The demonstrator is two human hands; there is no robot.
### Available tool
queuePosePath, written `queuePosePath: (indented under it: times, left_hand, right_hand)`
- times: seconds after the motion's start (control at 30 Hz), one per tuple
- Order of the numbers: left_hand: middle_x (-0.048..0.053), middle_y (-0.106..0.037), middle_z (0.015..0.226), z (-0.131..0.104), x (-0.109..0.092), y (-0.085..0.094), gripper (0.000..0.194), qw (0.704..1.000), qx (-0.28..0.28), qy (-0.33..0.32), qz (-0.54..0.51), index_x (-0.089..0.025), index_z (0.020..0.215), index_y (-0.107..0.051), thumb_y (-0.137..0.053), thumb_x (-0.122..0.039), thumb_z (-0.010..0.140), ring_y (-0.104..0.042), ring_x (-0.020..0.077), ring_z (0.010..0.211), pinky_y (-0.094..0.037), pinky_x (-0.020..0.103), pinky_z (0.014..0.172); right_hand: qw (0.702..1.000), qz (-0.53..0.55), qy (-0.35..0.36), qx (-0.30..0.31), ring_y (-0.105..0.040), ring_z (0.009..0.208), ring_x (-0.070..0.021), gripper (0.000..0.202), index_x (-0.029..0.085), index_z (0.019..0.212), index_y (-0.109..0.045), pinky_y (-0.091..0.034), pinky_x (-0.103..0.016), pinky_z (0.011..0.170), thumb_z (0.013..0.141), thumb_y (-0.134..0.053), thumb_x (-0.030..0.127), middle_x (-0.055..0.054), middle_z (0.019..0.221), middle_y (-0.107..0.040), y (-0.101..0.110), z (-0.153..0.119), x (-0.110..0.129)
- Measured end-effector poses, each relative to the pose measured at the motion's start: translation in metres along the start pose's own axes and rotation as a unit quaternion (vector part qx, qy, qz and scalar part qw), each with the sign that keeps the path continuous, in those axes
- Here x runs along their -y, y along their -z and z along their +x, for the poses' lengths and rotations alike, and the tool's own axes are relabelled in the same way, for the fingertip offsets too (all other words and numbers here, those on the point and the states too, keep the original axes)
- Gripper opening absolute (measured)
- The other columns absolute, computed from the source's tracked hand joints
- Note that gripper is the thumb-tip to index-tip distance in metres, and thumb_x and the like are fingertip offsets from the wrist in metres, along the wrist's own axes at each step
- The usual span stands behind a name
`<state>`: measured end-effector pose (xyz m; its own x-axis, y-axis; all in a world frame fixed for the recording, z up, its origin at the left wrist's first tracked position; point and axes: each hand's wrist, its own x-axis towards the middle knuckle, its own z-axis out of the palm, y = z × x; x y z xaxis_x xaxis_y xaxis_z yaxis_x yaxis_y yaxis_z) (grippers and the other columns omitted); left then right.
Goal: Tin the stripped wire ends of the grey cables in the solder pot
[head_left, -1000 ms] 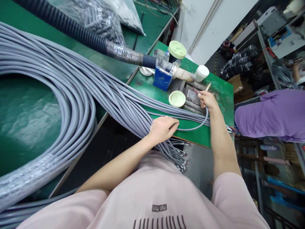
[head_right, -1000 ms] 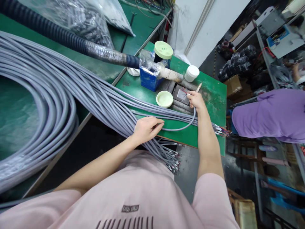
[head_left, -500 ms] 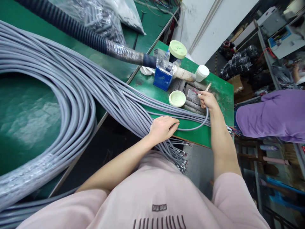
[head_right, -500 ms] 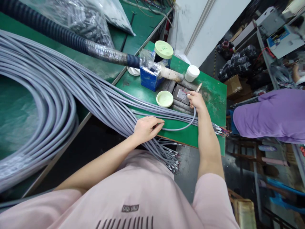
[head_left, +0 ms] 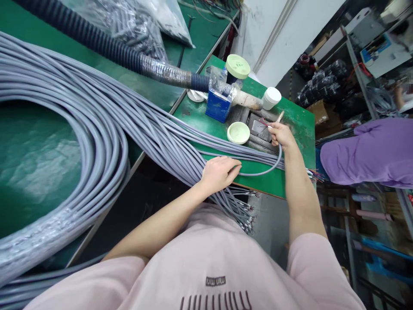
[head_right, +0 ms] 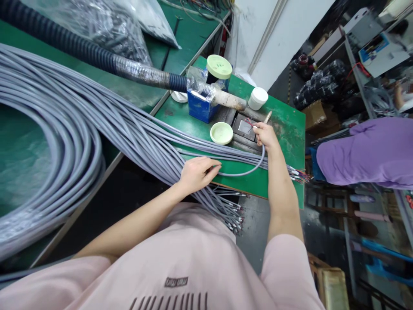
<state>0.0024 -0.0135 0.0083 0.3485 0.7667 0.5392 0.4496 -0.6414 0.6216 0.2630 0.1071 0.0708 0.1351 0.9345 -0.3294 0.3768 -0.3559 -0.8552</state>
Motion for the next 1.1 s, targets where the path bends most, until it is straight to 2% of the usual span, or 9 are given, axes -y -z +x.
queuePosePath:
  times: [0.13,0.37,0.53,0.6,0.7,0.87,0.93,0.97,1.1]
  left_hand:
    - [0.001,-0.073,0.082,0.001,-0.001,0.0,0.016,1.0,0.001,-0.002,-0.001,-0.019,0.092,-0.068,-0.054,-0.026,0.091,-0.066,0.0141,0.072,-0.047,0.027,0.07]
    - [0.001,-0.073,0.081,0.001,-0.001,0.001,0.017,1.0,0.003,0.004,-0.002,-0.019,0.092,-0.069,-0.053,-0.027,0.092,-0.066,0.0138,0.072,-0.047,0.027,0.07]
    - [0.002,-0.073,0.081,0.002,-0.002,0.001,0.018,1.0,0.002,0.005,-0.007,-0.019,0.092,-0.069,-0.053,-0.027,0.092,-0.066,0.0137,0.072,-0.047,0.027,0.069]
    - [0.002,-0.073,0.081,0.001,-0.001,0.0,0.018,1.0,0.003,0.005,-0.009,-0.019,0.092,-0.069,-0.053,-0.027,0.092,-0.066,0.014,0.072,-0.047,0.027,0.07]
    - [0.003,-0.073,0.081,0.001,0.0,0.0,0.019,1.0,0.008,0.008,-0.014,-0.018,0.094,-0.069,-0.052,-0.027,0.092,-0.066,0.0145,0.073,-0.047,0.027,0.071]
    - [0.003,-0.07,0.074,0.001,0.0,0.002,0.019,0.995,0.007,0.048,-0.082,-0.018,0.093,-0.071,-0.056,-0.029,0.089,-0.062,0.0135,0.067,-0.045,0.026,0.067]
    - [0.002,-0.066,0.068,0.002,-0.006,0.0,0.02,0.977,-0.015,0.118,-0.178,-0.017,0.09,-0.072,-0.059,-0.032,0.087,-0.056,0.0113,0.06,-0.043,0.024,0.06]
    - [0.001,-0.065,0.066,0.002,-0.011,-0.002,0.02,0.957,-0.023,0.16,-0.241,-0.016,0.088,-0.072,-0.061,-0.034,0.086,-0.054,0.0102,0.057,-0.042,0.023,0.056]
    - [0.0,-0.065,0.067,0.004,-0.038,-0.015,0.024,0.845,0.011,0.281,-0.455,-0.015,0.091,-0.071,-0.069,-0.036,0.08,-0.054,0.0074,0.056,-0.042,0.02,0.053]
  right_hand:
    - [1.0,-0.007,0.0,-0.004,-0.028,0.024,-0.0056,0.041,0.01,0.115,-0.058,-0.021,-0.017,0.033,0.075,-0.056,0.017,0.013,0.036,-0.037,-0.002,0.005,-0.001]
    - [1.0,-0.023,-0.009,-0.002,-0.029,0.025,-0.0051,0.041,0.01,0.114,-0.059,-0.022,-0.017,0.035,0.075,-0.062,0.023,0.013,0.036,-0.037,-0.004,0.008,-0.001]
    - [1.0,-0.011,0.017,-0.007,-0.028,0.025,-0.0055,0.039,0.011,0.113,-0.059,-0.022,-0.018,0.034,0.076,-0.06,0.023,0.013,0.036,-0.036,-0.002,-0.004,0.007]
    - [0.999,-0.008,0.049,-0.008,-0.027,0.026,-0.0051,0.039,0.012,0.114,-0.059,-0.022,-0.018,0.034,0.077,-0.061,0.026,0.013,0.037,-0.036,-0.002,-0.022,0.013]
    - [0.994,-0.028,0.101,-0.007,-0.029,0.027,-0.0058,0.04,0.016,0.118,-0.059,-0.023,-0.019,0.034,0.081,-0.059,0.03,0.012,0.039,-0.037,-0.009,-0.065,0.017]
    - [0.981,-0.082,0.166,-0.063,-0.032,0.036,-0.0081,0.035,0.021,0.119,-0.062,-0.026,-0.021,0.039,0.088,-0.055,0.035,0.009,0.045,-0.037,-0.035,-0.147,0.006]
    - [0.975,-0.089,0.178,-0.096,-0.032,0.04,-0.0088,0.035,0.022,0.12,-0.062,-0.027,-0.022,0.042,0.089,-0.052,0.034,0.008,0.048,-0.035,-0.047,-0.172,-0.003]
    - [0.972,-0.093,0.183,-0.113,-0.032,0.042,-0.009,0.035,0.022,0.121,-0.062,-0.028,-0.023,0.043,0.09,-0.052,0.034,0.008,0.05,-0.036,-0.052,-0.182,-0.007]
    - [0.959,-0.117,0.198,-0.164,-0.043,0.052,-0.0099,0.033,0.022,0.122,-0.061,-0.041,-0.026,0.056,0.092,-0.049,0.03,0.003,0.067,-0.054,-0.067,-0.208,-0.021]
